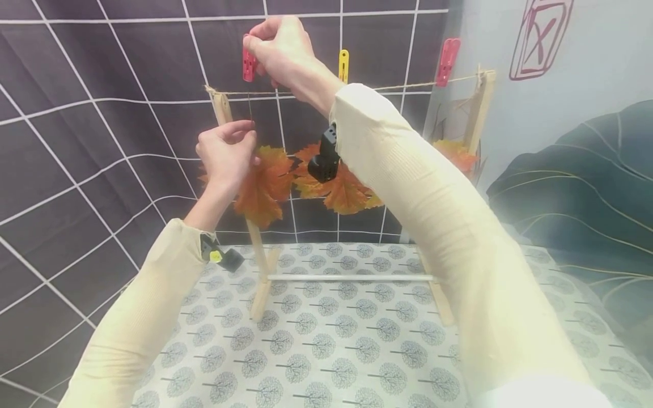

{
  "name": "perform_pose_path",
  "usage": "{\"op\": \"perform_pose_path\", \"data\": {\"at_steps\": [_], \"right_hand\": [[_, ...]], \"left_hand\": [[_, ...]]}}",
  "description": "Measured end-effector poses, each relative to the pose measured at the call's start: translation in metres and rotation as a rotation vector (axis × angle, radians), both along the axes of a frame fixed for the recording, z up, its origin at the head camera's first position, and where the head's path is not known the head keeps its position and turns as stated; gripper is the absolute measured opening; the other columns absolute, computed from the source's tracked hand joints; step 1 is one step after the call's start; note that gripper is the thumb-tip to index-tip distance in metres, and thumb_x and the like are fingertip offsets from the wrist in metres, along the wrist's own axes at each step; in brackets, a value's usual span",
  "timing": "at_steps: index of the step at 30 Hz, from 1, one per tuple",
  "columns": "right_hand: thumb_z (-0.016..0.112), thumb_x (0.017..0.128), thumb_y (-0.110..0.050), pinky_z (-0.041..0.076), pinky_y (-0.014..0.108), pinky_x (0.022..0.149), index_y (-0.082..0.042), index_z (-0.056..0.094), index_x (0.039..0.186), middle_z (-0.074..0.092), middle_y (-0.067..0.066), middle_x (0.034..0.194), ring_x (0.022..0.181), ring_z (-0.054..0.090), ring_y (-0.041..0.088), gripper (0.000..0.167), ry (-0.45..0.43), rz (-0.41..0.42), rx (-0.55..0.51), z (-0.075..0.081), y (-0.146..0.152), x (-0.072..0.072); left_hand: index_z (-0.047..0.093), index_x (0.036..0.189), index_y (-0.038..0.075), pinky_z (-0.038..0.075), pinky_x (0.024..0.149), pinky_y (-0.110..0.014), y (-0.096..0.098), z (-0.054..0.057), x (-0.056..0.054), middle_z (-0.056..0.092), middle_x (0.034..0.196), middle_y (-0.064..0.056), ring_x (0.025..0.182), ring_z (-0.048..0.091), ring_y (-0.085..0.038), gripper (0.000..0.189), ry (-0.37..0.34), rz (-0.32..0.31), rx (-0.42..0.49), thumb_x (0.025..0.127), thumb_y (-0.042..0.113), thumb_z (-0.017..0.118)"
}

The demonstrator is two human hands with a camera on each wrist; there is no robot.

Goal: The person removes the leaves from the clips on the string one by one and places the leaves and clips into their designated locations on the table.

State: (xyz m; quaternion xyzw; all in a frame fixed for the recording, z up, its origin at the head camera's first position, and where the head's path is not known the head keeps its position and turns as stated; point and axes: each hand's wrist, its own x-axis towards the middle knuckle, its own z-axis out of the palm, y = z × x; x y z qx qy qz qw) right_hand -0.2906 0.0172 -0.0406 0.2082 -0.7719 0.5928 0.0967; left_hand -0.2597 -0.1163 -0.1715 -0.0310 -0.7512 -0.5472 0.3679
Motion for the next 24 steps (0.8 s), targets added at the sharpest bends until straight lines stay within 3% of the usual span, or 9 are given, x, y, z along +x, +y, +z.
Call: {"op": "perform_pose_path", "data": {"at_steps": [7,24], "right_hand": [[0.06,0.101,-0.018,0.044,0.022,0.049,-0.012,0.059,0.134,0.061,0.004,0.114,0.075,0.057,0.015,0.034,0.008,0.035,0.031,-0.004,0.01,0.006],[0.069,0.094,-0.011,0.04,0.022,0.045,-0.006,0.064,0.123,0.064,0.005,0.112,0.072,0.058,0.017,0.03,-0.003,0.079,-0.066,-0.022,0.043,0.012]], "left_hand": [[0.078,0.109,0.009,0.05,0.05,-0.017,-0.003,-0.003,0.001,0.074,0.092,-0.007,0.049,0.063,-0.008,0.019,0.015,0.007,-0.011,0.093,0.011,0.067],[0.078,0.107,0.007,0.049,0.047,-0.016,-0.01,-0.016,0.004,0.073,0.086,-0.007,0.044,0.06,-0.005,0.019,0.05,-0.003,-0.004,0.091,0.008,0.067]]}}
